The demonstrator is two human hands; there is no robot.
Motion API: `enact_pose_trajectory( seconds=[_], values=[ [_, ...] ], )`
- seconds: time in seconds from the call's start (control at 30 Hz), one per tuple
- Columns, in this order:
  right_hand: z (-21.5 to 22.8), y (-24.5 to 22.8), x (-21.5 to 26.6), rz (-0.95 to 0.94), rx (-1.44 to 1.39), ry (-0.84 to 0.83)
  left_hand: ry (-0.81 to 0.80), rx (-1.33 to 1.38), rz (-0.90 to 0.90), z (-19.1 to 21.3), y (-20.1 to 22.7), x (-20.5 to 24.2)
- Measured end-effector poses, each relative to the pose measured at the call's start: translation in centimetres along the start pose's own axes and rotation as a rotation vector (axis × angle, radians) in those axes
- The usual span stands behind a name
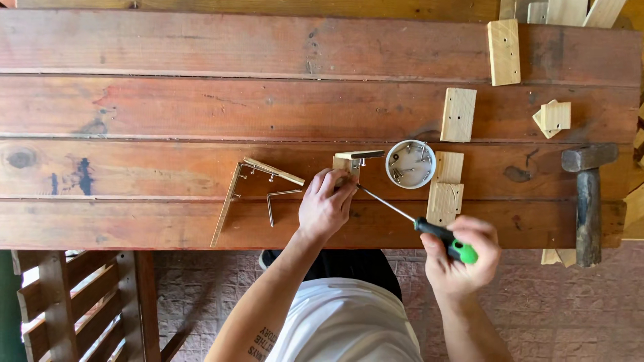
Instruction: The person assembles small wooden pieces using metal brackets and screws. They align the wood, insert screws, and tighten them with a screwdriver on a wooden workbench.
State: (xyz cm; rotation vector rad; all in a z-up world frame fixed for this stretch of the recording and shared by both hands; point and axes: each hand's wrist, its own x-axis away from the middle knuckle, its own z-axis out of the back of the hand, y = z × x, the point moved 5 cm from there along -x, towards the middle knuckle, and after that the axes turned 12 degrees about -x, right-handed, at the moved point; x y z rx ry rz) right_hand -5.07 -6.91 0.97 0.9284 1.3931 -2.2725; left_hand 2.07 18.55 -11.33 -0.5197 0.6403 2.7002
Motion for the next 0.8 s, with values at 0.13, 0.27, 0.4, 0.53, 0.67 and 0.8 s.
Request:
enact_pose_trajectory(
  seconds=[0.13,0.27,0.4,0.53,0.67,0.8],
  values=[
    [-2.3,-1.4,-5.5,-0.068,0.017,-0.111,0.070,-0.021,-0.011,-1.8,-0.6,0.8],
    [-3.3,-2.3,-8.7,0.036,0.053,-0.215,0.128,-0.030,-0.014,-2.6,-0.9,1.5],
    [-3.0,-2.3,-8.4,-0.126,-0.130,-0.183,0.116,-0.004,-0.019,-2.1,-0.5,1.5],
    [-4.4,-4.8,-11.3,0.033,-0.087,-0.239,0.159,0.002,-0.022,-2.4,-0.9,1.3],
    [-3.4,-3.0,-9.3,0.097,0.022,-0.197,0.171,-0.011,-0.021,-2.6,-0.8,1.5],
    [-3.9,-4.9,-10.8,0.074,-0.028,-0.197,0.171,-0.011,-0.033,-2.6,-1.0,1.6]
  ],
)
